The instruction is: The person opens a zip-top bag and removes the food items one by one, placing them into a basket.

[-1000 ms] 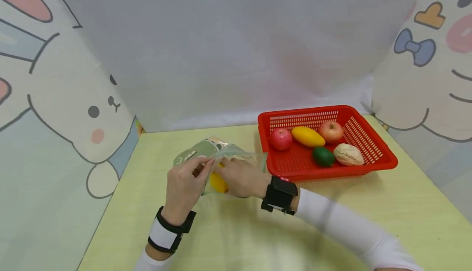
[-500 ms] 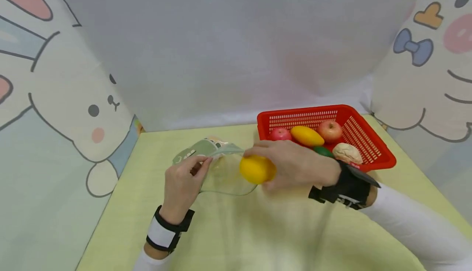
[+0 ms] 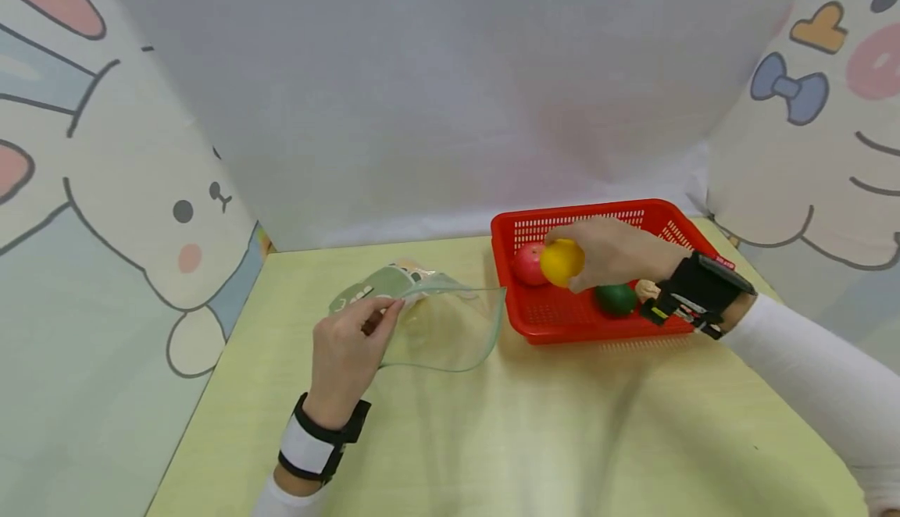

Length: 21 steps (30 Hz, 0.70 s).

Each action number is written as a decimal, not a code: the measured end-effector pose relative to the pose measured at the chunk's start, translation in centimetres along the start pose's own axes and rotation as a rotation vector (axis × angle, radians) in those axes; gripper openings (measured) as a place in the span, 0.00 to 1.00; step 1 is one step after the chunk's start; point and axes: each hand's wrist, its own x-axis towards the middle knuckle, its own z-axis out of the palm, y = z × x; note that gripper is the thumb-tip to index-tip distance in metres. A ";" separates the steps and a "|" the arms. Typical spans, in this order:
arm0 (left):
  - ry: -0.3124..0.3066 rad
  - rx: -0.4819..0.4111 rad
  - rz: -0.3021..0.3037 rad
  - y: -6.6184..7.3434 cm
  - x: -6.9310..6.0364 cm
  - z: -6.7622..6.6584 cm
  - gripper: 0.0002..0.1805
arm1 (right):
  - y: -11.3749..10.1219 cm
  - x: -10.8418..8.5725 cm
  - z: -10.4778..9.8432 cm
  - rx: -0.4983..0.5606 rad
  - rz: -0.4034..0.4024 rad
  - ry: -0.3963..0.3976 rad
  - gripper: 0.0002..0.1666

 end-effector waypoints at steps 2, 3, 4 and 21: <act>0.004 0.004 0.004 0.0 0.0 0.0 0.06 | 1.5 0.9 1.0 -0.024 0.028 -0.048 0.39; 0.006 0.005 0.005 0.0 0.0 0.0 0.06 | 2.1 1.3 1.5 -0.034 0.040 -0.073 0.39; 0.007 0.007 0.006 0.0 0.0 0.1 0.06 | 2.8 1.7 2.0 -0.043 0.050 -0.099 0.40; 0.004 0.007 0.012 -0.2 0.0 0.2 0.06 | 7.2 3.8 4.9 -0.025 0.026 -0.252 0.35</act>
